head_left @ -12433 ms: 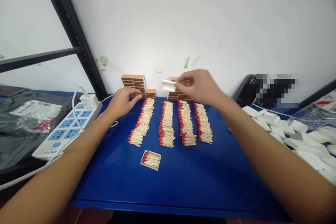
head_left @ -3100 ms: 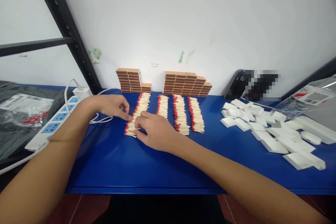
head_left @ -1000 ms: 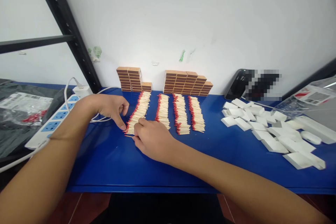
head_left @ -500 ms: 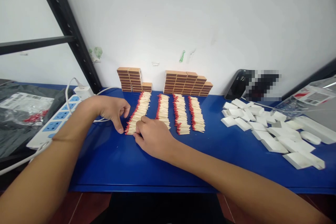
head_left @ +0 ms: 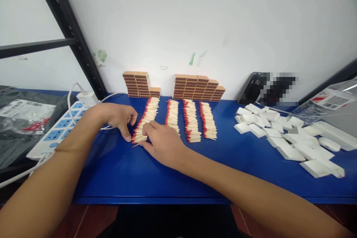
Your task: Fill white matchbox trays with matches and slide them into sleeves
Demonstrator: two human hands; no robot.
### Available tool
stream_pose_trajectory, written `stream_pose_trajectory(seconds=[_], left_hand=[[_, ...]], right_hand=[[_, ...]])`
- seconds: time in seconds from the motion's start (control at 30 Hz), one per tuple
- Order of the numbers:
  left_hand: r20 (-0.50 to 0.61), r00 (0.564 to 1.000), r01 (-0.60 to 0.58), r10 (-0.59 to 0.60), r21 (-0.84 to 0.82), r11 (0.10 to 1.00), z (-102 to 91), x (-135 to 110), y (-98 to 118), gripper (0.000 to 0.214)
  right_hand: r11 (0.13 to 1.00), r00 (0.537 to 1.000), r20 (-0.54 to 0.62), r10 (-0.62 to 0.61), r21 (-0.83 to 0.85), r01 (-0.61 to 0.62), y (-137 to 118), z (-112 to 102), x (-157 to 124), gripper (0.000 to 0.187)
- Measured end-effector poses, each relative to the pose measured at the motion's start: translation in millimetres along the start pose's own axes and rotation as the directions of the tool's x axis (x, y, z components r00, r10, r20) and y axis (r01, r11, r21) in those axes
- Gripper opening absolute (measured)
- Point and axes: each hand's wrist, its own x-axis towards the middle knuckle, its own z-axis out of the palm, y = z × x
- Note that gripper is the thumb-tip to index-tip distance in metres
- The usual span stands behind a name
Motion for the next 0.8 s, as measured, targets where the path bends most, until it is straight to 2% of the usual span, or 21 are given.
stream_pose_trajectory(seconds=[0.17,0.8], left_hand=[[-0.004,1.000,0.010,-0.010,0.006,1.000,-1.5,-2.9,3.2,0.058],[-0.029,1.000,-0.003,0.003,0.001,1.000,-1.5,-3.4,-3.0,0.062]], right_hand=[[0.997,0.996,-0.065,-0.067,0.025,0.069,0.4,5.6,-0.2,0.022],[0.996,0.997,0.009,-0.077,-0.051,0.078,4.1,8.2,3.2,0.020]])
